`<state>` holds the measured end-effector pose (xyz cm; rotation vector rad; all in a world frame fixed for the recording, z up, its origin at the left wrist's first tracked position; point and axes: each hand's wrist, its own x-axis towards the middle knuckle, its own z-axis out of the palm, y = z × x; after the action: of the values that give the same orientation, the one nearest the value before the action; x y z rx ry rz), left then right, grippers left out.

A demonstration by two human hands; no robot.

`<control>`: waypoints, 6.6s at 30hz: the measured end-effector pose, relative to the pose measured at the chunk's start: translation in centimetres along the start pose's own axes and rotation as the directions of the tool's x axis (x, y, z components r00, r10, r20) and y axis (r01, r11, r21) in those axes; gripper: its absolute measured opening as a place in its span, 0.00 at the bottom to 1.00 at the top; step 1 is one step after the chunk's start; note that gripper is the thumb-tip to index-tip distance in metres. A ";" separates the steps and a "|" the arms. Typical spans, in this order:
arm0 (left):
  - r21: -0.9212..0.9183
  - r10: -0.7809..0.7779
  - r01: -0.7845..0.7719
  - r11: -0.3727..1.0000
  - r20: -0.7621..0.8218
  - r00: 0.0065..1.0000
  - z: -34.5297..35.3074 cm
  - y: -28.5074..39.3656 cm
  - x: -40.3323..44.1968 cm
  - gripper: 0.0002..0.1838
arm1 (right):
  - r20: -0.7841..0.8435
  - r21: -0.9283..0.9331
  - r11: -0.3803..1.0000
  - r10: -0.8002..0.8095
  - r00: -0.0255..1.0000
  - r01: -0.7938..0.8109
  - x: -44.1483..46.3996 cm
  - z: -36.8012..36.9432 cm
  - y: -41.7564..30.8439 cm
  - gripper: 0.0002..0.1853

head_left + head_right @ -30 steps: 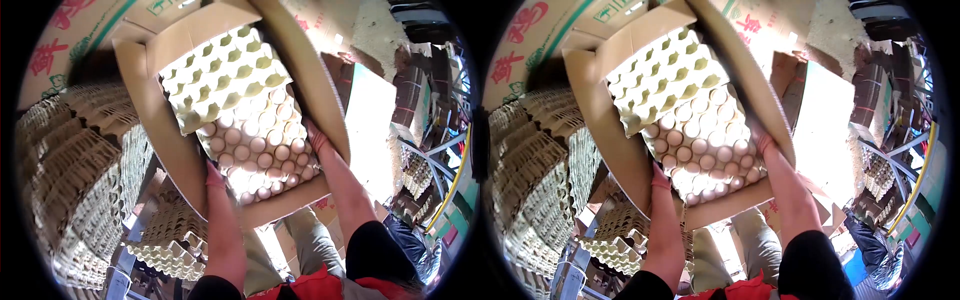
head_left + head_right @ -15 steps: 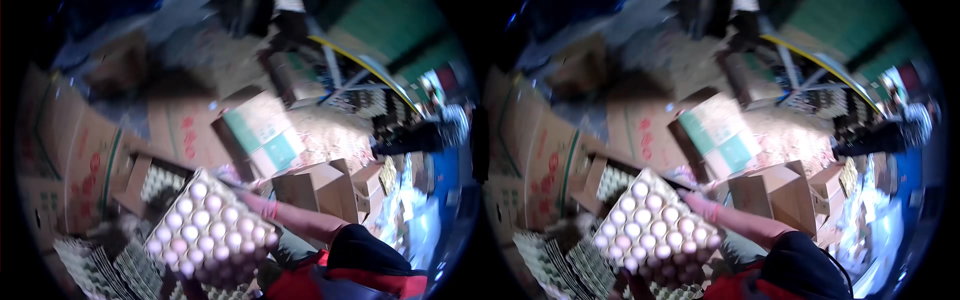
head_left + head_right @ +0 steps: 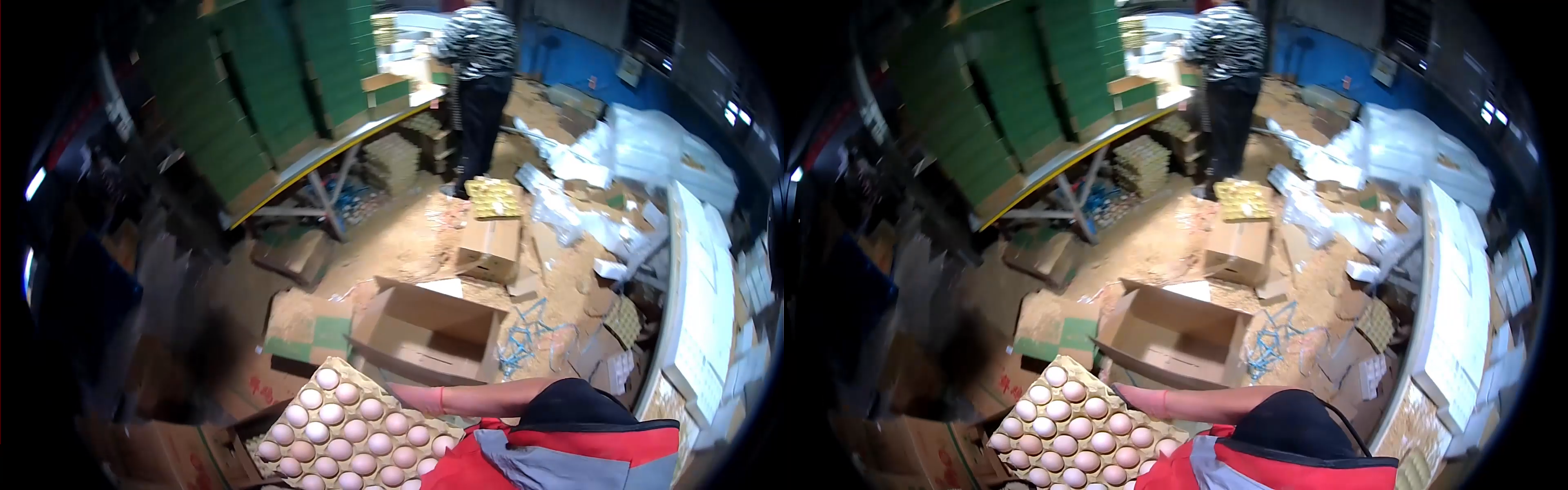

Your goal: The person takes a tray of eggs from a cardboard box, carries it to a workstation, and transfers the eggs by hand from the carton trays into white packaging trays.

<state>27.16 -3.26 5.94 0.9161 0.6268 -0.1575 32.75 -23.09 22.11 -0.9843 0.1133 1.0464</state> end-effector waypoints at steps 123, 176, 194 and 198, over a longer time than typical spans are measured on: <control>-0.285 -0.523 -0.517 0.807 0.059 -0.850 122.4 -111.8 -43.9 0.29 | 0.250 -0.015 0.857 0.502 -0.828 0.515 -108.0 -91.1 16.1 0.27; 0.508 -0.504 -0.590 0.627 -0.314 -0.805 128.7 -97.7 -48.0 0.26 | -0.538 0.232 0.966 0.225 -0.812 0.113 -108.9 -71.3 6.4 0.30; 0.622 -0.837 -0.757 0.200 -0.293 -0.462 129.4 -110.2 -41.3 0.23 | -0.356 0.847 0.530 0.511 -0.783 -0.040 -108.8 -89.8 20.6 0.20; -0.462 -0.471 -0.447 0.766 0.070 -0.879 129.5 -111.6 -46.1 0.26 | -0.315 0.836 0.549 0.452 -0.834 -0.019 -108.7 -88.4 15.8 0.21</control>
<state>3.61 -178.57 12.69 -0.6965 3.2698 0.9758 -6.27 -158.48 15.61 -1.2616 2.8904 0.2560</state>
